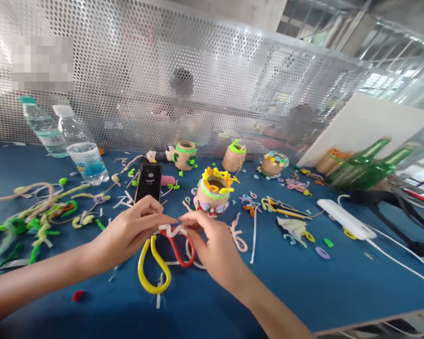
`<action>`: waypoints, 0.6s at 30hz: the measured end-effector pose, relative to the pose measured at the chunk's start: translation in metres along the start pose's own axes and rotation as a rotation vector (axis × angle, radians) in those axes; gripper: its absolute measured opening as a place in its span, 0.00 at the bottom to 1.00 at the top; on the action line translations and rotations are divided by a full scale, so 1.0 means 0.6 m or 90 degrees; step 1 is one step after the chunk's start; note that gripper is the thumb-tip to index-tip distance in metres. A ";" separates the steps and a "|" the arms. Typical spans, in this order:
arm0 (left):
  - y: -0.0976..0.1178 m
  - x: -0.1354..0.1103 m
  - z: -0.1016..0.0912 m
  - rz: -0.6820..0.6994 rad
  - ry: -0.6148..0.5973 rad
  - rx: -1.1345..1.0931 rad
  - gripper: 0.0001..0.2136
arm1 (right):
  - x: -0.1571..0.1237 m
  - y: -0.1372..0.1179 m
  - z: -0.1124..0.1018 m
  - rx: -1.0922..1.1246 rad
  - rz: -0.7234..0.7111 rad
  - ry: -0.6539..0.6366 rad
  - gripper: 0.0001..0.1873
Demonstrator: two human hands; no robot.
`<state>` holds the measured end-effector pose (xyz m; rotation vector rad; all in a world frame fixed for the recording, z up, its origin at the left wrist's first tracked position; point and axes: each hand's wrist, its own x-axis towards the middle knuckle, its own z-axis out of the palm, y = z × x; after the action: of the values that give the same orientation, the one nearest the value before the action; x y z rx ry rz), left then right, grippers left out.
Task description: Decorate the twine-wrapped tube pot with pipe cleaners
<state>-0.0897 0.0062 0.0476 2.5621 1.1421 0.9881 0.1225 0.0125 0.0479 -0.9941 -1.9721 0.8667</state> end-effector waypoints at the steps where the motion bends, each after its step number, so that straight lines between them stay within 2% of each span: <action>1: -0.003 0.000 0.005 -0.006 -0.007 0.002 0.15 | 0.000 0.002 0.002 -0.006 0.004 -0.012 0.07; 7: -0.012 0.010 0.019 -0.022 -0.036 -0.045 0.12 | 0.002 0.013 0.014 -0.018 0.032 -0.040 0.10; 10: -0.012 0.008 0.016 -0.049 -0.085 -0.024 0.12 | 0.003 0.015 0.004 -0.041 0.038 -0.070 0.11; 12: -0.012 0.002 0.006 -0.069 -0.124 -0.008 0.13 | -0.003 0.017 -0.026 -0.116 0.035 -0.101 0.13; 14: -0.013 -0.012 -0.015 -0.068 -0.163 0.005 0.13 | -0.017 0.023 -0.074 -0.243 0.017 -0.106 0.14; 16: -0.018 -0.035 -0.047 -0.061 -0.191 0.025 0.14 | -0.038 0.035 -0.126 -0.348 0.021 -0.045 0.10; 17: -0.021 -0.050 -0.066 -0.073 -0.186 0.044 0.13 | -0.049 0.044 -0.147 -0.379 0.019 -0.011 0.10; 18: -0.026 -0.068 -0.086 -0.114 -0.168 0.076 0.13 | -0.061 0.053 -0.162 -0.403 0.013 -0.013 0.09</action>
<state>-0.1515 -0.0180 0.0601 2.5268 1.3582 0.5392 0.2306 0.0184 0.0578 -1.3520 -2.3107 0.2480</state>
